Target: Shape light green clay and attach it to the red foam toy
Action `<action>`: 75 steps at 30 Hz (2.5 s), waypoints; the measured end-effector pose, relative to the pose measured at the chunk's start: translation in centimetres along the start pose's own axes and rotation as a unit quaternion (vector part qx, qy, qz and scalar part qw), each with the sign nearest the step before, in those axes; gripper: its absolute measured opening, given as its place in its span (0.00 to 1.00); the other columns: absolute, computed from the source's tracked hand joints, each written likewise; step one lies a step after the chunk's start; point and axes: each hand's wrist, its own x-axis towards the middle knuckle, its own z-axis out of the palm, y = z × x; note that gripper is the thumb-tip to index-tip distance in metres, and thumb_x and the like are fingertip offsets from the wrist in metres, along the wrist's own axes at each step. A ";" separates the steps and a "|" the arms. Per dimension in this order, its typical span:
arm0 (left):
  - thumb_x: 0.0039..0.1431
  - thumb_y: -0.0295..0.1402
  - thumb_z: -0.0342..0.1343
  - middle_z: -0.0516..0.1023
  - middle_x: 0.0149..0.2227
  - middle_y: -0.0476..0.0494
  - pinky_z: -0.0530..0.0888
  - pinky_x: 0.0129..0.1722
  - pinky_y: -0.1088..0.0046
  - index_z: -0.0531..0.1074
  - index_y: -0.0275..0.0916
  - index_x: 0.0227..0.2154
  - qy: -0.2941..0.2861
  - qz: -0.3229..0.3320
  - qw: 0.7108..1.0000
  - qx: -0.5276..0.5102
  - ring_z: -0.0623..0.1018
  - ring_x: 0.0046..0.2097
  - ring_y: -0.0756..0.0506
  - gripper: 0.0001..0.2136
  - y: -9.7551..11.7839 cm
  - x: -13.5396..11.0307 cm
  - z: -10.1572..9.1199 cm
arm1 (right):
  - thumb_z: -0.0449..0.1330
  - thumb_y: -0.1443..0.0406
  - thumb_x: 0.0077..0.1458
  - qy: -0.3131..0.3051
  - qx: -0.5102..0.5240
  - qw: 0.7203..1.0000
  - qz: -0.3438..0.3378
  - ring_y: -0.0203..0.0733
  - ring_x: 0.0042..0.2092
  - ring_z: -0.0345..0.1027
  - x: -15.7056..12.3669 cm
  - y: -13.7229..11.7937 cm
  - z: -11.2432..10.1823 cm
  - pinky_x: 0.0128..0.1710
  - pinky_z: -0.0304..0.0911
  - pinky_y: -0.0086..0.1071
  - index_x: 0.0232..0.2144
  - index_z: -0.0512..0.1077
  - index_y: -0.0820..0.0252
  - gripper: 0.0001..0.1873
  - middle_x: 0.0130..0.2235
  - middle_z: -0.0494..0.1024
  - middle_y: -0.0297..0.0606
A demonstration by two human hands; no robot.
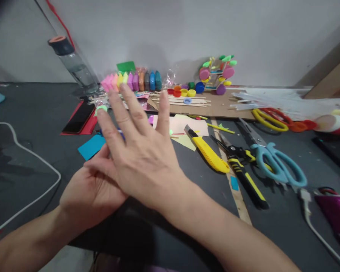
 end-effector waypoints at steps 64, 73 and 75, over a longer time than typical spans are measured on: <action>0.68 0.34 0.56 0.85 0.35 0.46 0.75 0.38 0.75 0.80 0.40 0.43 -0.114 0.165 0.729 0.655 0.82 0.37 0.46 0.08 -0.8 -0.5 -1.2 | 0.66 0.71 0.60 0.037 0.465 0.853 0.234 0.42 0.47 0.78 -8.6 0.8 -1.1 0.47 0.76 0.36 0.39 0.78 0.52 0.07 0.46 0.83 0.36; 0.66 0.31 0.60 0.86 0.36 0.49 0.75 0.34 0.77 0.82 0.45 0.42 -0.091 0.161 0.762 0.621 0.81 0.33 0.49 0.07 -1.0 -0.8 -1.3 | 0.65 0.70 0.61 0.045 0.423 0.875 0.231 0.43 0.46 0.78 -8.5 1.0 -1.3 0.46 0.76 0.36 0.40 0.78 0.51 0.08 0.45 0.82 0.36; 0.63 0.30 0.62 0.87 0.36 0.49 0.75 0.34 0.78 0.81 0.44 0.44 -0.083 0.172 0.772 0.606 0.82 0.33 0.49 0.08 -1.0 -0.7 -1.2 | 0.65 0.71 0.60 0.047 0.422 0.876 0.229 0.42 0.46 0.78 -8.6 1.0 -1.3 0.45 0.76 0.35 0.39 0.78 0.51 0.09 0.45 0.82 0.36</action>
